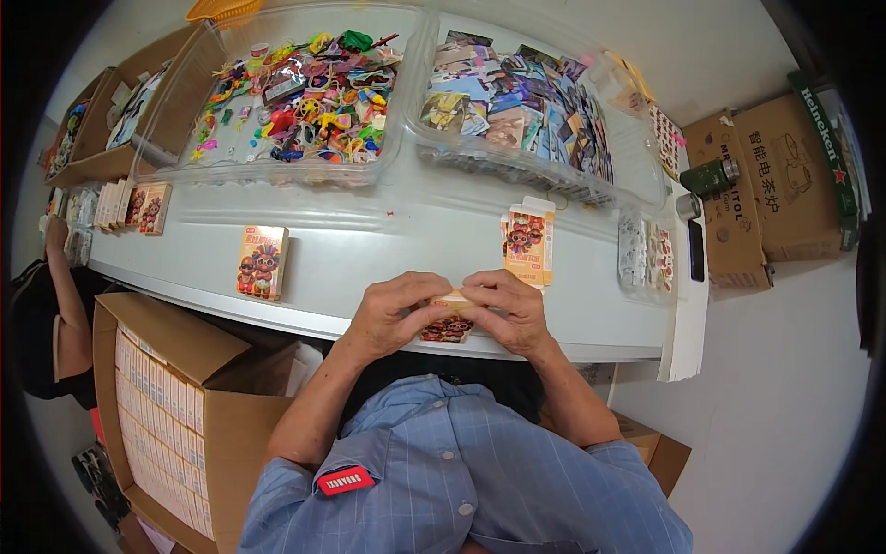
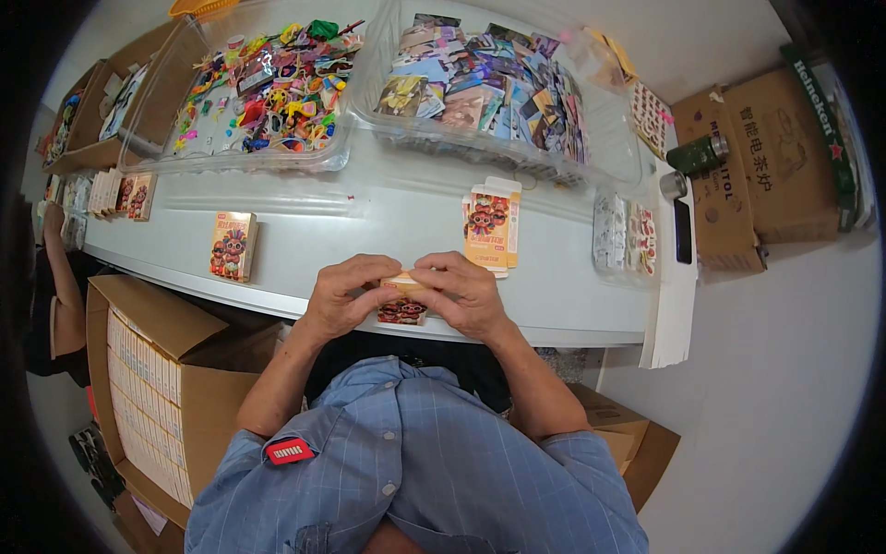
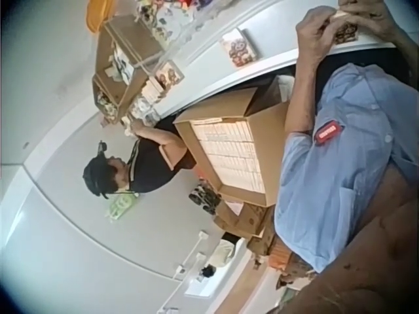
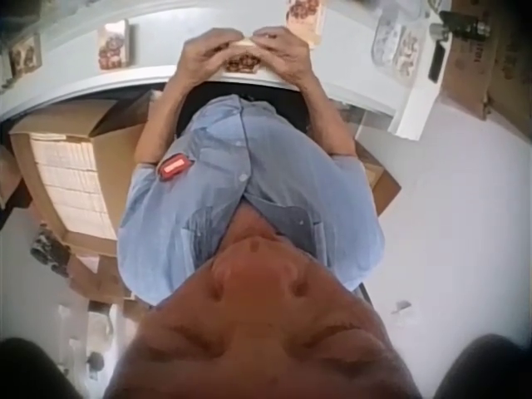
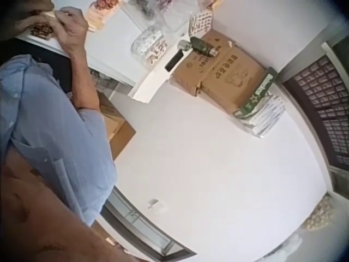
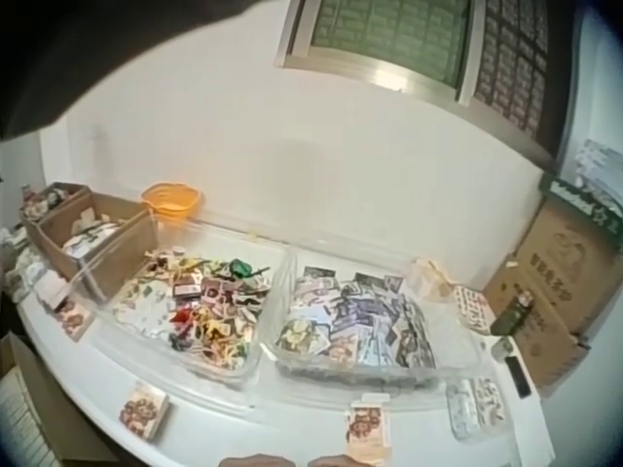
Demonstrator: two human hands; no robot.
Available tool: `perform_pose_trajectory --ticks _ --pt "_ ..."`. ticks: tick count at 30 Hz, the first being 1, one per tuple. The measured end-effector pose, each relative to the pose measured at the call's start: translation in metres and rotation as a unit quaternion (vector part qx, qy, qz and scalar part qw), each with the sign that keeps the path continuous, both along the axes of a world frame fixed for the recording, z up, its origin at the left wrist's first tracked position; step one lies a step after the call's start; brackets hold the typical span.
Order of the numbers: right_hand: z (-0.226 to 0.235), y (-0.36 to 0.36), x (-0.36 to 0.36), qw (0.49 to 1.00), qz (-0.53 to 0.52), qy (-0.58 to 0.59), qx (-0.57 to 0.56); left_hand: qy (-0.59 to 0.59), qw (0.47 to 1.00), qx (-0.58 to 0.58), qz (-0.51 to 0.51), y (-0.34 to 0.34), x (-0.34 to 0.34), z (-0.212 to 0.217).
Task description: Packing small colorful items into cardboard boxes at a workstation.
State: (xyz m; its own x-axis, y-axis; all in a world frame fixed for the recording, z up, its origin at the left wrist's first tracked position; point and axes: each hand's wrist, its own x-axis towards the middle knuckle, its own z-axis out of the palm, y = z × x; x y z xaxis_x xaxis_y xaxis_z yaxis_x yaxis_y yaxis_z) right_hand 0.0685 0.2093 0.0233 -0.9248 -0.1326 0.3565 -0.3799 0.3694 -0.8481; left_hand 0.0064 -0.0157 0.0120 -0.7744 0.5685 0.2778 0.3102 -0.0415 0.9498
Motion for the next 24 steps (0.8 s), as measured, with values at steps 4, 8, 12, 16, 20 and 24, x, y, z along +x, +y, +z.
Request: perform_pose_trajectory --ticks 4,8,12,16,20,24 --pt "-0.004 -0.004 0.010 0.996 -0.015 -0.056 -0.070 -0.102 0.995 0.016 -0.009 0.000 0.006 -0.001" --pt "-0.007 -0.010 0.014 0.986 -0.040 -0.107 -0.122 -0.124 0.992 0.033 -0.010 0.001 0.006 -0.009" --pt "-0.005 -0.012 0.013 0.985 -0.038 -0.117 -0.119 -0.149 0.988 0.044 -0.013 -0.001 0.006 -0.012" --pt "-0.003 -0.010 0.012 0.982 -0.027 -0.141 -0.121 -0.139 0.990 0.033 -0.002 -0.001 0.007 -0.011" --pt "-0.006 -0.020 0.013 0.973 -0.085 -0.143 -0.162 -0.076 0.995 0.040 0.056 0.012 0.018 -0.009" --pt "-0.001 -0.038 0.004 0.946 -0.108 -0.179 -0.247 0.162 0.961 -0.119 0.188 0.005 0.037 0.015"
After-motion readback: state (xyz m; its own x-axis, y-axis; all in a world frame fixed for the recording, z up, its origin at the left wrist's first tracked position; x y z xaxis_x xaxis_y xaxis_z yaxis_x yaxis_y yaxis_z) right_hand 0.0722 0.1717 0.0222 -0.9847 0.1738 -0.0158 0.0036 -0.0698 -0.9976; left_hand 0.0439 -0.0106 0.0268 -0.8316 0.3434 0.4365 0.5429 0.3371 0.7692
